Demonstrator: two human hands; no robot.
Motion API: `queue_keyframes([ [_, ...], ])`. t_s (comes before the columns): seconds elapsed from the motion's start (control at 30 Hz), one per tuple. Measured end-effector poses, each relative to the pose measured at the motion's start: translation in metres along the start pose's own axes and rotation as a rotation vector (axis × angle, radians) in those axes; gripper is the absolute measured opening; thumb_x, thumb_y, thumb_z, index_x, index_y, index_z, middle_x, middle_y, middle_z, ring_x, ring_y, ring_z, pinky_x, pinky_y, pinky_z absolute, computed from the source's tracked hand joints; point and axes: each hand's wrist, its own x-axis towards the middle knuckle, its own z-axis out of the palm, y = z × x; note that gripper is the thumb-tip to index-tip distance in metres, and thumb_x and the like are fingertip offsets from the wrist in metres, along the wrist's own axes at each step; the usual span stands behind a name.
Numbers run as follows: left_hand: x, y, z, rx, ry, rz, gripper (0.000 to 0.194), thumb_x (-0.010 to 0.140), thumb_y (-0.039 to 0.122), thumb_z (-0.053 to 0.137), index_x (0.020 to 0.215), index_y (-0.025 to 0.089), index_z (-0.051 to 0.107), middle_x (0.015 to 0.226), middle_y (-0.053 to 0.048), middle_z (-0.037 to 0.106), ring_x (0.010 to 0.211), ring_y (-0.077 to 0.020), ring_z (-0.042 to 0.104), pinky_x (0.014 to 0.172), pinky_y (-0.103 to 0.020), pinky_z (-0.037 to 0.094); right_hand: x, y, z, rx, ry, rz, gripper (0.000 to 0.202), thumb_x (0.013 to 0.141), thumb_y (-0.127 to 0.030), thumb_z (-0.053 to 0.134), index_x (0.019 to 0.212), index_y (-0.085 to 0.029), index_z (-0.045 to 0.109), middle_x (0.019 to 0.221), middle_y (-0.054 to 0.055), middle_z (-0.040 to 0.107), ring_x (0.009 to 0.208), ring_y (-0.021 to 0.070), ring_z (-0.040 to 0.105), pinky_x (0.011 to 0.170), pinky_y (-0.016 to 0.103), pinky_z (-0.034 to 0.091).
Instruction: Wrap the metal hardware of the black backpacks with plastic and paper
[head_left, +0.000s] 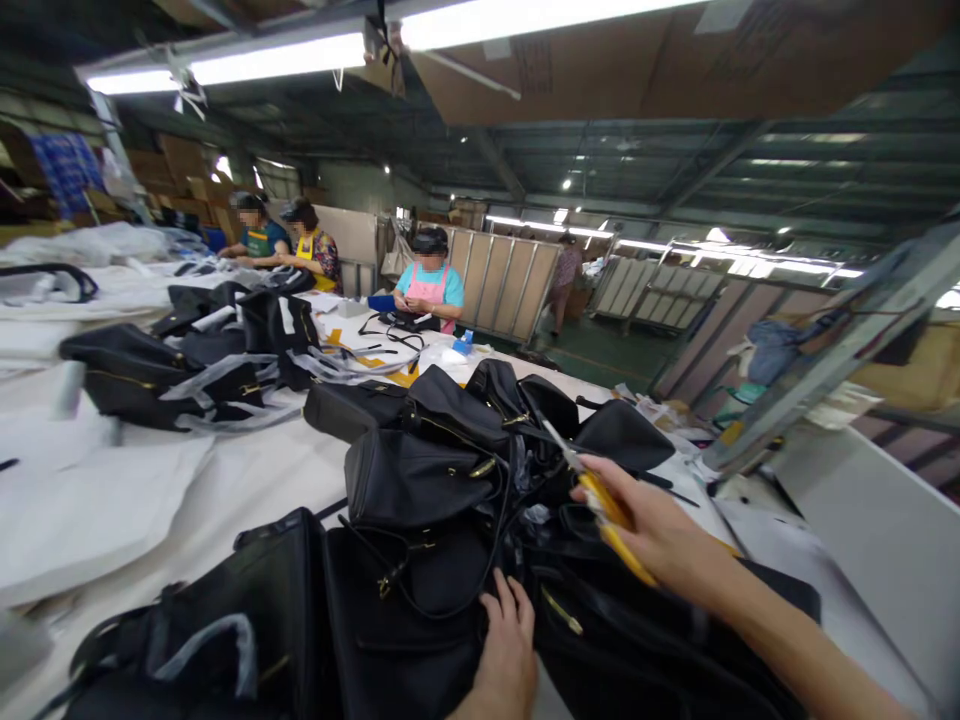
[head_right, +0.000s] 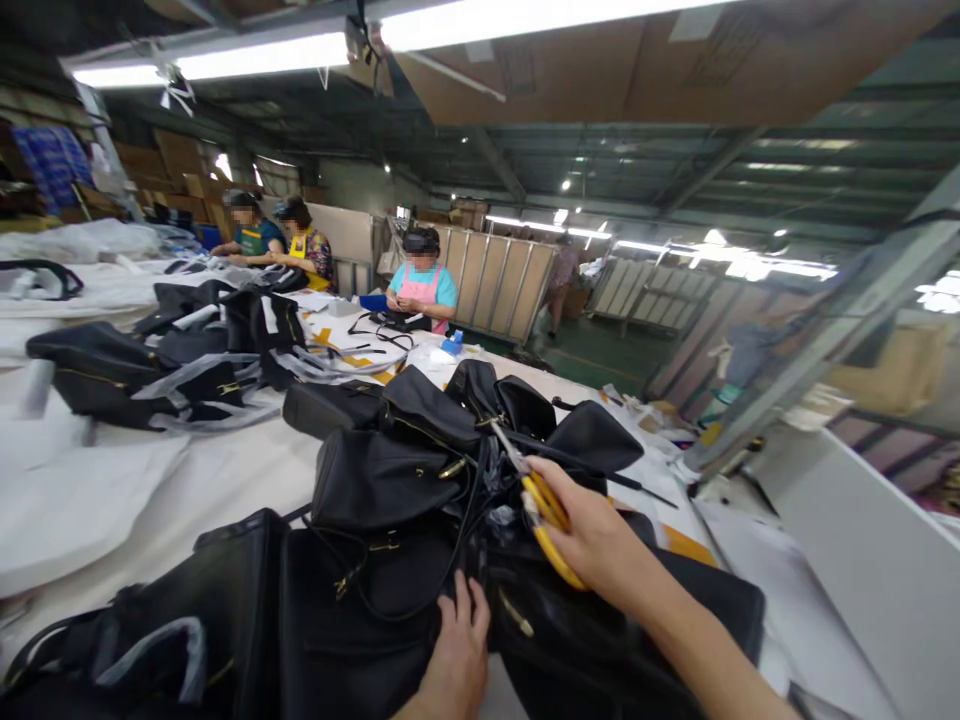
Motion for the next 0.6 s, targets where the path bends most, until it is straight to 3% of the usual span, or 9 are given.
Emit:
queue_keyframes([
  [0.07, -0.006, 0.004, 0.004, -0.002, -0.004, 0.001, 0.039, 0.082, 0.041, 0.059, 0.114, 0.023, 0.073, 0.124, -0.015, 0.061, 0.122, -0.0444, 0.048, 0.082, -0.052, 0.046, 0.037, 0.011, 0.027, -0.164, 0.054, -0.033, 0.055, 0.07, -0.011, 0.058, 0.122, -0.029, 0.054, 0.094, 0.001, 0.071, 0.087, 0.0229, 0.068, 0.079, 0.032, 0.049],
  [0.13, -0.009, 0.001, -0.002, -0.025, -0.045, 0.033, 0.039, 0.083, 0.041, 0.058, 0.115, 0.024, 0.072, 0.126, -0.015, 0.061, 0.122, -0.0442, 0.049, 0.082, -0.052, 0.046, 0.053, 0.031, 0.054, -0.186, 0.117, 0.049, 0.047, 0.069, -0.012, 0.055, 0.113, -0.026, 0.055, 0.093, 0.003, 0.072, 0.088, 0.025, 0.069, 0.078, 0.032, 0.048],
  [0.23, 0.002, -0.025, -0.035, -0.137, -0.199, 0.158, 0.04, 0.078, 0.039, 0.066, 0.113, 0.021, 0.073, 0.128, -0.017, 0.061, 0.122, -0.0447, 0.05, 0.083, -0.051, 0.047, 0.046, 0.067, 0.078, -0.13, 0.176, 0.195, 0.037, 0.074, -0.019, 0.051, 0.111, -0.025, 0.049, 0.097, 0.006, 0.072, 0.091, 0.0264, 0.07, 0.079, 0.034, 0.049],
  [0.3, 0.026, -0.054, -0.065, -0.337, -0.37, 0.281, 0.054, 0.065, 0.041, 0.078, 0.109, 0.012, 0.074, 0.13, -0.024, 0.059, 0.127, -0.0482, 0.044, 0.094, -0.056, 0.043, 0.036, 0.084, 0.083, -0.072, 0.201, 0.292, 0.031, 0.08, -0.027, 0.046, 0.111, -0.025, 0.043, 0.093, 0.005, 0.072, 0.087, 0.0257, 0.071, 0.077, 0.034, 0.05],
  [0.37, 0.066, -0.085, -0.089, -0.688, -0.596, 0.145, 0.038, 0.066, 0.036, 0.078, 0.095, 0.013, 0.078, 0.112, -0.021, 0.069, 0.114, -0.0423, 0.057, 0.093, -0.05, 0.047, 0.027, 0.092, 0.085, 0.003, 0.202, 0.369, 0.028, 0.084, -0.033, 0.041, 0.111, -0.025, 0.039, 0.091, 0.004, 0.071, 0.081, 0.0234, 0.073, 0.073, 0.032, 0.052],
  [0.43, 0.113, -0.107, -0.098, -0.792, -0.594, 0.042, 0.03, 0.084, 0.039, 0.061, 0.091, 0.016, 0.077, 0.097, -0.015, 0.073, 0.097, -0.0311, 0.066, 0.084, -0.041, 0.052, 0.022, 0.091, 0.089, 0.074, 0.193, 0.419, 0.029, 0.085, -0.035, 0.039, 0.112, -0.026, 0.035, 0.097, 0.005, 0.071, 0.08, 0.0209, 0.074, 0.071, 0.029, 0.054],
  [0.47, 0.136, -0.112, -0.098, -0.813, -0.556, -0.026, 0.032, 0.093, 0.035, 0.049, 0.099, 0.016, 0.074, 0.104, -0.014, 0.071, 0.102, -0.0275, 0.065, 0.088, -0.039, 0.051, 0.02, 0.09, 0.092, 0.101, 0.188, 0.435, 0.029, 0.085, -0.035, 0.039, 0.112, -0.026, 0.033, 0.1, 0.005, 0.07, 0.08, 0.0203, 0.074, 0.071, 0.029, 0.054],
  [0.5, 0.155, -0.114, -0.095, -0.825, -0.519, -0.105, 0.033, 0.097, 0.031, 0.043, 0.109, 0.016, 0.069, 0.115, -0.014, 0.067, 0.11, -0.0255, 0.061, 0.093, -0.039, 0.048, 0.018, 0.087, 0.094, 0.121, 0.184, 0.447, 0.03, 0.085, -0.035, 0.04, 0.112, -0.026, 0.033, 0.102, 0.006, 0.07, 0.081, 0.0201, 0.074, 0.071, 0.029, 0.054],
  [0.6, 0.188, -0.1, -0.075, -0.855, -0.537, -0.3, 0.03, 0.094, 0.034, 0.056, 0.117, 0.014, 0.061, 0.12, -0.011, 0.062, 0.107, -0.0232, 0.061, 0.092, -0.043, 0.051, 0.011, 0.08, 0.101, 0.155, 0.176, 0.456, 0.027, 0.085, -0.034, 0.039, 0.11, -0.027, 0.031, 0.107, 0.008, 0.069, 0.085, 0.0201, 0.074, 0.075, 0.03, 0.055],
])
